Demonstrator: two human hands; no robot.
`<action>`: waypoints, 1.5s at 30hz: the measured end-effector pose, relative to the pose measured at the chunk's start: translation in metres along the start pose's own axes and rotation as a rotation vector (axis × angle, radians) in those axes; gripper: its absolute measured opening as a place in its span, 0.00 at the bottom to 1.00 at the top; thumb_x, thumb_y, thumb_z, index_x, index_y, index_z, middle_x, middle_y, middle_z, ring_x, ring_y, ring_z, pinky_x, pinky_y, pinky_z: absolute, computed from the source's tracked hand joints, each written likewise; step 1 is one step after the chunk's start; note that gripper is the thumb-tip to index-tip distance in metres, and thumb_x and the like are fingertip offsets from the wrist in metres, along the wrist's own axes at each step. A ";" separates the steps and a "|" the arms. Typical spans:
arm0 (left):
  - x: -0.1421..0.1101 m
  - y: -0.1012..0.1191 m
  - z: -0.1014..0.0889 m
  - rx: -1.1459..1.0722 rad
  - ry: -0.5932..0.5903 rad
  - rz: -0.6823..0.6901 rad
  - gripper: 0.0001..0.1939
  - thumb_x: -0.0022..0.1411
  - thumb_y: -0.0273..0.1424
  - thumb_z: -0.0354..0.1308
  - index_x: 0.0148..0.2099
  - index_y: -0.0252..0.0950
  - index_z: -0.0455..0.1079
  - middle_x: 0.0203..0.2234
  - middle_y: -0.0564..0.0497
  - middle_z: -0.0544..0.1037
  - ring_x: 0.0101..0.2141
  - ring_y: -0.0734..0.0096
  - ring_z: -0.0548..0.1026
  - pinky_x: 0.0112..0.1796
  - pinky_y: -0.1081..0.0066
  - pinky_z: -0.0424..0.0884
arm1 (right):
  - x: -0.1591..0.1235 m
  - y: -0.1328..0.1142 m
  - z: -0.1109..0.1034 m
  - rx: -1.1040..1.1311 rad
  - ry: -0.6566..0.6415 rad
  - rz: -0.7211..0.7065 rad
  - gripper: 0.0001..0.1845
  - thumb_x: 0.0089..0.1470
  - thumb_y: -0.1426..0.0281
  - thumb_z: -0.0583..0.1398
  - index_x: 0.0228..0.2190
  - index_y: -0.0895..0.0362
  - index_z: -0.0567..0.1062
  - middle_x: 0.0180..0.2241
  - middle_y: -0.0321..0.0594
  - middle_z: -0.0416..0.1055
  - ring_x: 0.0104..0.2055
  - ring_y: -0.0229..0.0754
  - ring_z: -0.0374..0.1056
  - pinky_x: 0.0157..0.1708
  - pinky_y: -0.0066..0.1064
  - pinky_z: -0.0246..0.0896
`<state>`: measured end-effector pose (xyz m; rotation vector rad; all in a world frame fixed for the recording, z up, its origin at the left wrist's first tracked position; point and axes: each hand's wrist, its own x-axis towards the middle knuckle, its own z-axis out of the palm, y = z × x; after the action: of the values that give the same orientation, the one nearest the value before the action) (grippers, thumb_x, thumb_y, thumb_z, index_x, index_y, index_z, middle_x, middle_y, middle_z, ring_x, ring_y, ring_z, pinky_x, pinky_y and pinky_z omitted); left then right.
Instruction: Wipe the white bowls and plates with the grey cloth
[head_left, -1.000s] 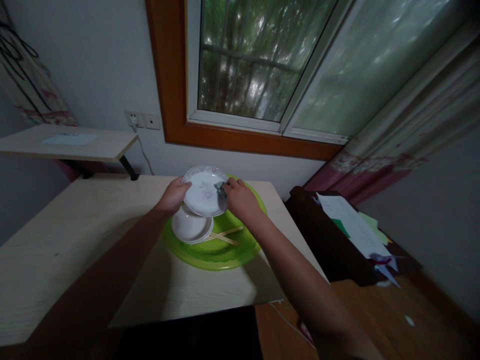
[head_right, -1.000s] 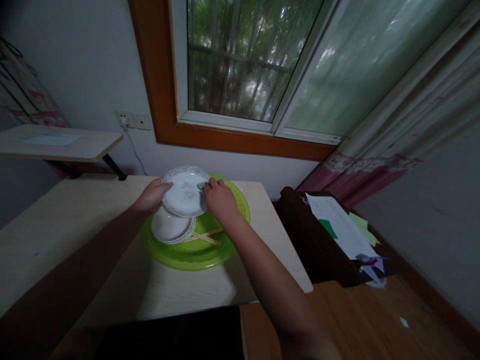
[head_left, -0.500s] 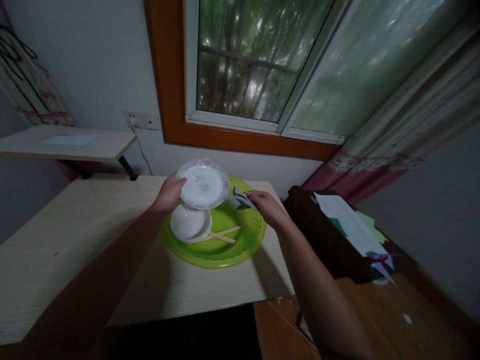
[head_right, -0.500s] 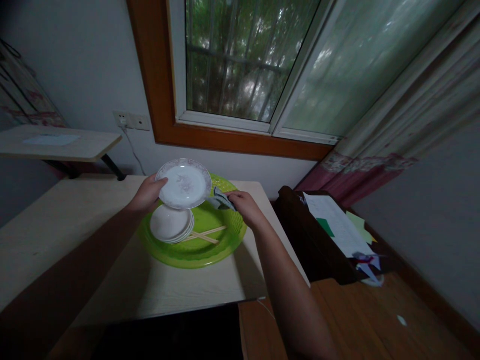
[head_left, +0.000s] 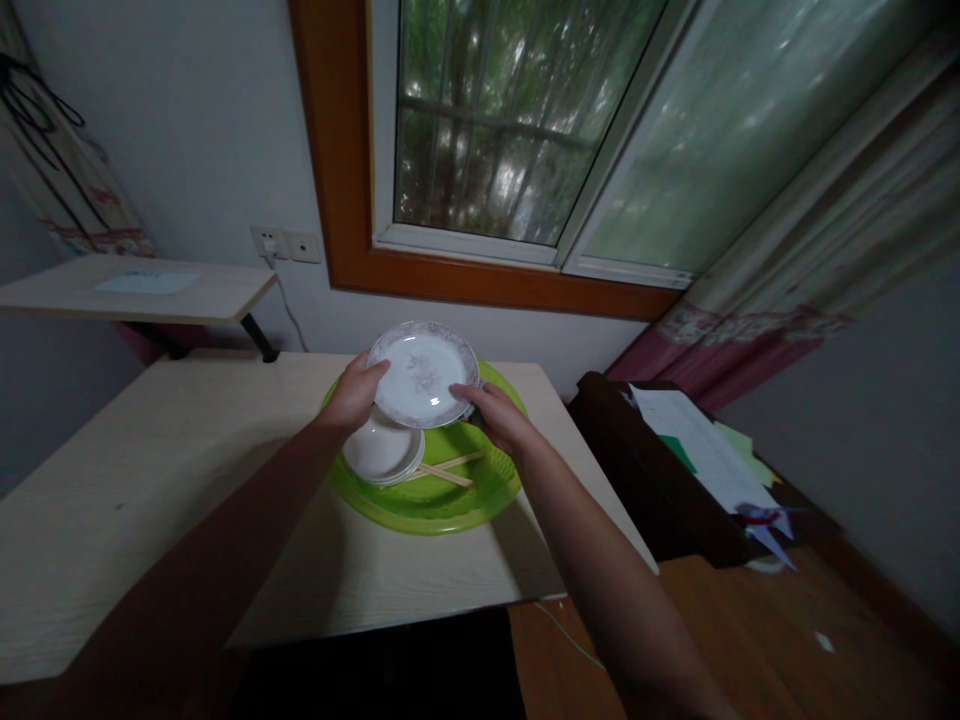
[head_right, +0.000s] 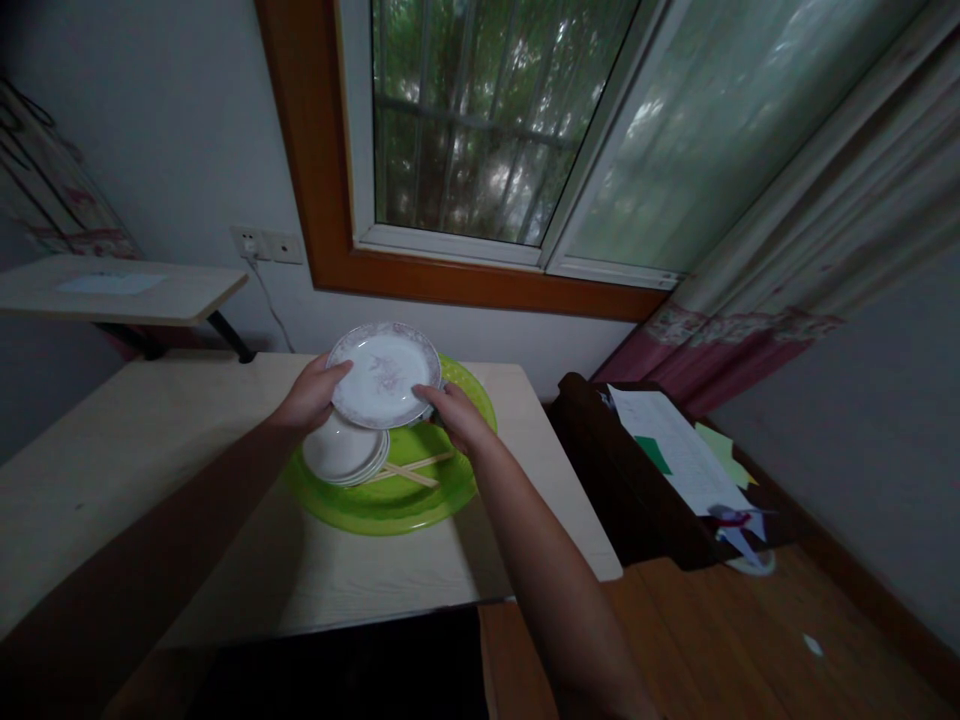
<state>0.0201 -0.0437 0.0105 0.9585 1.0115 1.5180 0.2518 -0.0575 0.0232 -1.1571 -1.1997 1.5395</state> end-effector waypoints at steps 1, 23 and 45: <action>0.000 0.000 0.000 0.005 -0.001 -0.003 0.22 0.51 0.35 0.66 0.48 0.30 0.74 0.38 0.43 0.83 0.39 0.59 0.81 0.44 0.63 0.76 | 0.000 -0.001 0.001 -0.002 0.002 0.014 0.16 0.44 0.62 0.69 0.33 0.58 0.76 0.28 0.38 0.75 0.25 0.34 0.64 0.23 0.26 0.57; -0.032 0.030 0.022 0.294 -0.112 0.239 0.17 0.62 0.44 0.61 0.43 0.36 0.80 0.46 0.44 0.81 0.53 0.58 0.74 0.60 0.60 0.64 | 0.001 0.000 -0.012 -0.782 0.548 -0.728 0.14 0.57 0.68 0.57 0.43 0.58 0.78 0.40 0.47 0.79 0.42 0.51 0.72 0.46 0.41 0.67; -0.040 0.030 0.045 -0.429 -0.065 -0.045 0.31 0.51 0.22 0.67 0.58 0.31 0.70 0.46 0.39 0.83 0.53 0.50 0.78 0.57 0.54 0.72 | -0.025 0.001 0.010 -1.313 0.125 -1.111 0.28 0.60 0.69 0.65 0.60 0.54 0.69 0.58 0.49 0.70 0.57 0.56 0.62 0.59 0.52 0.63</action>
<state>0.0586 -0.0811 0.0502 0.6699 0.6193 1.5718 0.2472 -0.0841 0.0279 -0.8992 -2.2700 -0.2845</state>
